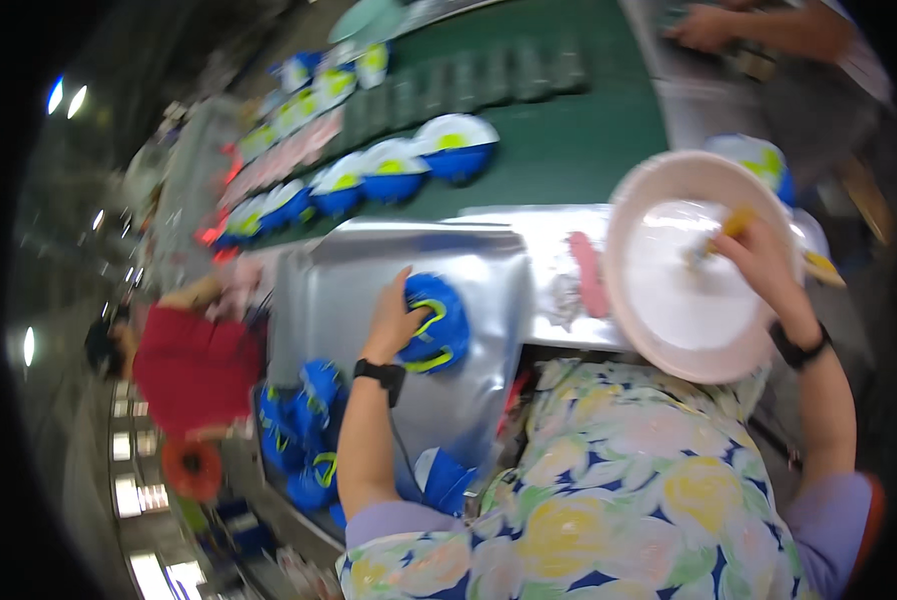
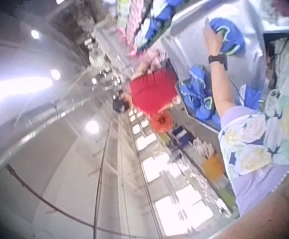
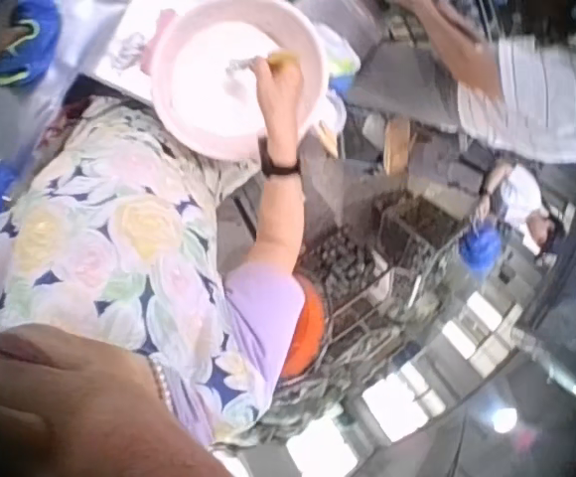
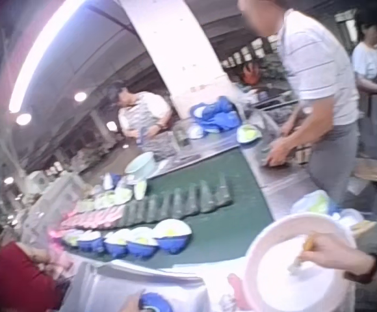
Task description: The person repeatedly picks up blue and green shoe uppers from a conveyor belt, dips a brush into a pink bowl of white paint, and applies the paint to the interior of each shoe. After painting, the person places the shoe back onto the conveyor belt. Other workers are visible in the background performing similar tasks.
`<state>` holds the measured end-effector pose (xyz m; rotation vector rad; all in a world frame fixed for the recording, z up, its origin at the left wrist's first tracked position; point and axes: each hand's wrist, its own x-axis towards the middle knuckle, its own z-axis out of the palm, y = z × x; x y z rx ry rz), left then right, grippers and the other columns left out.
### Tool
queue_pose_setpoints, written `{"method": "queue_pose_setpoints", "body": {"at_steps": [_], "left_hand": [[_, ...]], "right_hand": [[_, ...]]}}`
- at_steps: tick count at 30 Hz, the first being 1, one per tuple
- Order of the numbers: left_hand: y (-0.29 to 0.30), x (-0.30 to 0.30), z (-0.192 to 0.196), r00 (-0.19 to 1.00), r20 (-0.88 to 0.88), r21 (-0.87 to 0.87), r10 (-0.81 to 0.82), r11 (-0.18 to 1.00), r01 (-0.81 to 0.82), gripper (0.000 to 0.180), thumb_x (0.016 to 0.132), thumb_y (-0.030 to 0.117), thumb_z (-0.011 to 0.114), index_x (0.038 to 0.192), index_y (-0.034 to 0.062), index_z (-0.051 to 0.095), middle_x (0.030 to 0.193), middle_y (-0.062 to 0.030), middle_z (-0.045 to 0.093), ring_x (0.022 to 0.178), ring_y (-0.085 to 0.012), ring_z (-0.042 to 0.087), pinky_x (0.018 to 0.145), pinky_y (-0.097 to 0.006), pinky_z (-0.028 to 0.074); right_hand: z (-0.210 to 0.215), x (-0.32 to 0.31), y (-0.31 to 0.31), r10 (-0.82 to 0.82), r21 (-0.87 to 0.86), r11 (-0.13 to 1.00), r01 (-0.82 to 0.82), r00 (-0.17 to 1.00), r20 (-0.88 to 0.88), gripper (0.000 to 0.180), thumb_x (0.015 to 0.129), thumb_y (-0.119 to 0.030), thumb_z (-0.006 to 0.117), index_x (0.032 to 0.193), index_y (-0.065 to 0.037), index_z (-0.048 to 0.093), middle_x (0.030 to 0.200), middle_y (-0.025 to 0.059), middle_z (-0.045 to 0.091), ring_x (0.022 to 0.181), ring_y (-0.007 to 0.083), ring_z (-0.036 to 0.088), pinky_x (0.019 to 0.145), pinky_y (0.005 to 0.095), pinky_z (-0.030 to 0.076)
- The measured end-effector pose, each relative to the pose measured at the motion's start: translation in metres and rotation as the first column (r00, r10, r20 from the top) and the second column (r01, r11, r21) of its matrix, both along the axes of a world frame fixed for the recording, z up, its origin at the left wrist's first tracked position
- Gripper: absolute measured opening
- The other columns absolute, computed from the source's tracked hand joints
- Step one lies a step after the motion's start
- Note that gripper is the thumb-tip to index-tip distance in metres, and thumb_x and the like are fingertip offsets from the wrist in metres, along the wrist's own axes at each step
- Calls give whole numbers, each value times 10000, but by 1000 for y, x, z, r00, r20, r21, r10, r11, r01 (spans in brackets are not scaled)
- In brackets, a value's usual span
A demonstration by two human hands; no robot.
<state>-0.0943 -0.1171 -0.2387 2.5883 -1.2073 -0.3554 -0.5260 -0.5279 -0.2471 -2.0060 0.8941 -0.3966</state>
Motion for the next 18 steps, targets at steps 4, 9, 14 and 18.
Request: {"method": "queue_pose_setpoints", "body": {"at_steps": [4,9,14,18], "left_hand": [[-20,13,8,982,147,120,-118,988,101,365,769,100,769,1115,55,662,1036,-170,610,1012,-409,599,860,-464,503],[-7,40,92,999,31,-426,20,905,-5,331,841,57,678,1161,39,597,1210,-145,632,1149,-336,613,974,-454,504],[-48,21,119,586,-775,-522,-238,764,-379,338,863,84,660,1191,45,587,1223,-142,632,1157,-332,614,981,-459,506],[-139,-52,92,112,-913,-406,-392,845,-348,345,881,105,644,1215,49,579,1234,-139,632,1163,-330,614,986,-462,507]], "right_hand": [[5,57,30,139,-32,990,-139,990,19,270,861,-226,713,924,29,653,804,229,699,748,373,697,672,446,532],[16,43,60,506,46,857,-513,820,-267,244,862,-169,724,993,-12,591,846,214,682,833,397,687,744,455,521],[45,1,25,404,-125,884,-450,871,-279,210,852,-122,732,982,-24,599,935,196,682,889,386,667,787,438,508],[80,-8,0,251,-154,958,-242,967,40,237,869,-120,720,1038,-3,602,901,170,696,844,314,703,754,385,540]]}}
